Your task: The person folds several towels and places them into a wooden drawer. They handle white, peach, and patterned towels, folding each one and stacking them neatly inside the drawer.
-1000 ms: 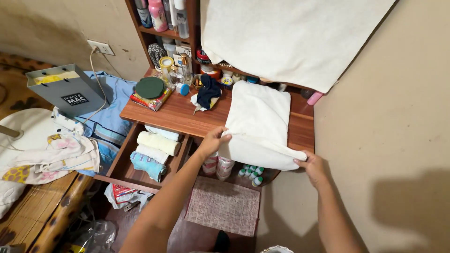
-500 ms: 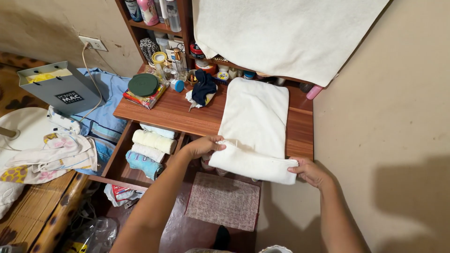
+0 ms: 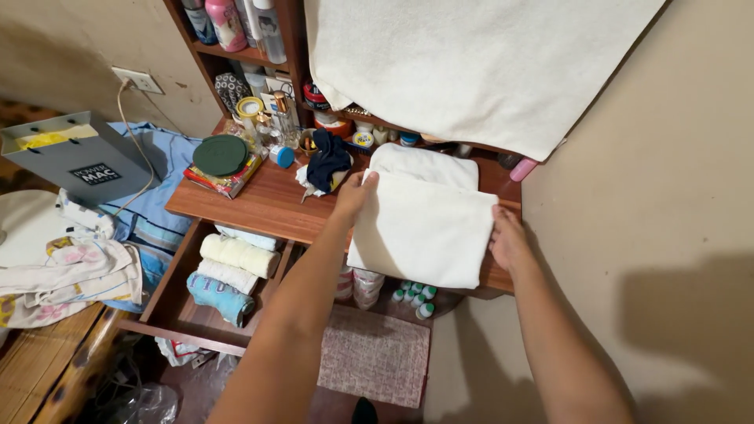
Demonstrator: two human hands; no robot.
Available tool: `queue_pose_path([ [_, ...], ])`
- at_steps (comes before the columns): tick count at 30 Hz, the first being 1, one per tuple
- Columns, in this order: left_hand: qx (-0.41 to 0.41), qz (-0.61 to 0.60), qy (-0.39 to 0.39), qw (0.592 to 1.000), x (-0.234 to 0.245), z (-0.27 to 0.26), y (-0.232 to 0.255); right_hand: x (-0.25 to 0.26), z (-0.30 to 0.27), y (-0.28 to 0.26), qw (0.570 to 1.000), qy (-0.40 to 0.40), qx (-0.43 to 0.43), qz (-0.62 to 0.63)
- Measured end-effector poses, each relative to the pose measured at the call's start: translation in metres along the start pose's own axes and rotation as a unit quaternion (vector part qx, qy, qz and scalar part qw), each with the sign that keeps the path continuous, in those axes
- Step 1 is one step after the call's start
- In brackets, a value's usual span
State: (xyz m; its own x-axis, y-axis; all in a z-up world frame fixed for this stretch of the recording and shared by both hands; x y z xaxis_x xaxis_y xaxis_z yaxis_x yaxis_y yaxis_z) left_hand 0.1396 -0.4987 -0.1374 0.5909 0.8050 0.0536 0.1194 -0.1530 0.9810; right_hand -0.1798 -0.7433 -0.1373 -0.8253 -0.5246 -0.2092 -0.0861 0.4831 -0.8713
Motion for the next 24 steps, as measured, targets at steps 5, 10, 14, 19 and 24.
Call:
queue_pose_path([
  [5,0.111,0.061,-0.017,0.992,0.006,-0.036,-0.068,0.017,-0.006,0.068,0.983,-0.006,-0.082,-0.166],
  [10,0.210,-0.047,-0.147,0.966,-0.005,-0.082,-0.072,0.020,-0.036,0.085,0.971,-0.090,-0.096,-0.199],
  [14,0.181,-0.082,-0.246,0.949,-0.021,-0.110,-0.023,0.012,-0.059,0.075,0.984,-0.105,-0.115,-0.090],
  [19,0.101,-0.082,-0.197,0.972,-0.032,-0.068,0.046,-0.002,-0.033,-0.009,0.987,-0.130,0.097,0.019],
  [24,0.170,-0.148,-0.073,0.972,-0.022,-0.029,0.010,0.005,0.002,0.005,0.999,0.006,0.036,-0.029],
])
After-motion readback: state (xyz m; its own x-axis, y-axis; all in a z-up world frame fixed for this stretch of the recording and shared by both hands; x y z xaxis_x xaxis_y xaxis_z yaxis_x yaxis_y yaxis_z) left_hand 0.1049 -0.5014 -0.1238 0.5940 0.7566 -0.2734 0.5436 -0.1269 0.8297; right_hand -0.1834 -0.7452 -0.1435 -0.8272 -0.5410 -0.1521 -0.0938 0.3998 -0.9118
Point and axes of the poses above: each hand's wrist, its own z-axis towards the middle knuckle, its own x-axis out of the back of the hand, y = z × x, the point moved 10 cm from there along z, towards the middle knuckle, and after that the axes turned 1 degree about z, right-handed, at the moved point
